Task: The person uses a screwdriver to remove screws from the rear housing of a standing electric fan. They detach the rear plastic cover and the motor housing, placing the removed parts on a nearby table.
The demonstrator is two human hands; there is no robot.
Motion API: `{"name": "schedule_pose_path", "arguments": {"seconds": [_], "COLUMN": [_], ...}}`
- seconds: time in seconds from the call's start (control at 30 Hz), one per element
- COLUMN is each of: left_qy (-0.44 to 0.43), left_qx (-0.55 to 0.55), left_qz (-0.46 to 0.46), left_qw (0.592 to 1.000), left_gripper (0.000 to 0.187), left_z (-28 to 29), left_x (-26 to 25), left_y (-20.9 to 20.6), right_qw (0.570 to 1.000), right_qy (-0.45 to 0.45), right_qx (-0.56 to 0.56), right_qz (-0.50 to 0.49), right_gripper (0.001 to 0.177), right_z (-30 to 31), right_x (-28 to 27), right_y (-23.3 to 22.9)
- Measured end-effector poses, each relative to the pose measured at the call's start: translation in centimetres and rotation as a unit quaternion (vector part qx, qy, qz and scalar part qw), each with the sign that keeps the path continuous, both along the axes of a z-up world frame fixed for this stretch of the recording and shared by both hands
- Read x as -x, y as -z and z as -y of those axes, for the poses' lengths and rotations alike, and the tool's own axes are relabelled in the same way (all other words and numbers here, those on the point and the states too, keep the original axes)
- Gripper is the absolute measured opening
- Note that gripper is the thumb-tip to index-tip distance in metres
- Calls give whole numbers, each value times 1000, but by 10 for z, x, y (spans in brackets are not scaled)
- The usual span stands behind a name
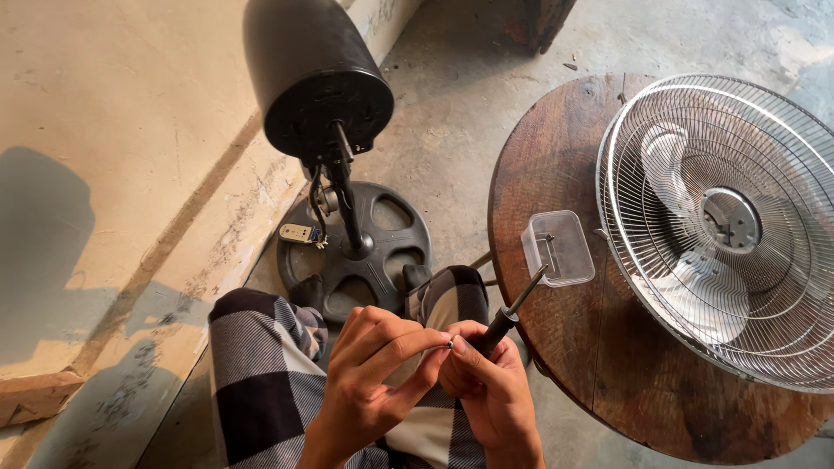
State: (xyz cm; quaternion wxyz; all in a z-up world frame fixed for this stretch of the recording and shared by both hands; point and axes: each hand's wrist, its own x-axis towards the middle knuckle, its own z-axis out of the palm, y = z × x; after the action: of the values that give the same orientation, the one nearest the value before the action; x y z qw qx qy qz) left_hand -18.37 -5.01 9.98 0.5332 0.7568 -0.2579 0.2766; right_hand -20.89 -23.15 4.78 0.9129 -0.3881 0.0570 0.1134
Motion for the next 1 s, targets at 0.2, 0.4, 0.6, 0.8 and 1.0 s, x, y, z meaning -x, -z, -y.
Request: {"name": "schedule_pose_path", "arguments": {"seconds": [0.2,0.4,0.6,0.8,1.0], "left_qy": [16,47,72,80,98], "left_qx": [-1,-3,-9,-26,-35], "left_qz": [-19,-21,-49,-73,-97], "left_qw": [1000,999,996,994,990], "left_gripper": [24,24,21,17,14], "left_z": [20,42,62,79,95], "left_x": [-11,-27,-40,-53,-67], "left_y": [4,13,21,28,33], "right_qw": [997,987,975,946,907], "right_qy": [70,134,188,269,342], "right_qx": [45,87,116,178,240], "right_qz": [12,3,5,-42,-52], "right_gripper": [14,14,13,15,18], "right_z": [15,33,50,66,78], "right_x": [-2,-8,-15,-24,-35], "right_y": [-1,3,8,6,4]}}
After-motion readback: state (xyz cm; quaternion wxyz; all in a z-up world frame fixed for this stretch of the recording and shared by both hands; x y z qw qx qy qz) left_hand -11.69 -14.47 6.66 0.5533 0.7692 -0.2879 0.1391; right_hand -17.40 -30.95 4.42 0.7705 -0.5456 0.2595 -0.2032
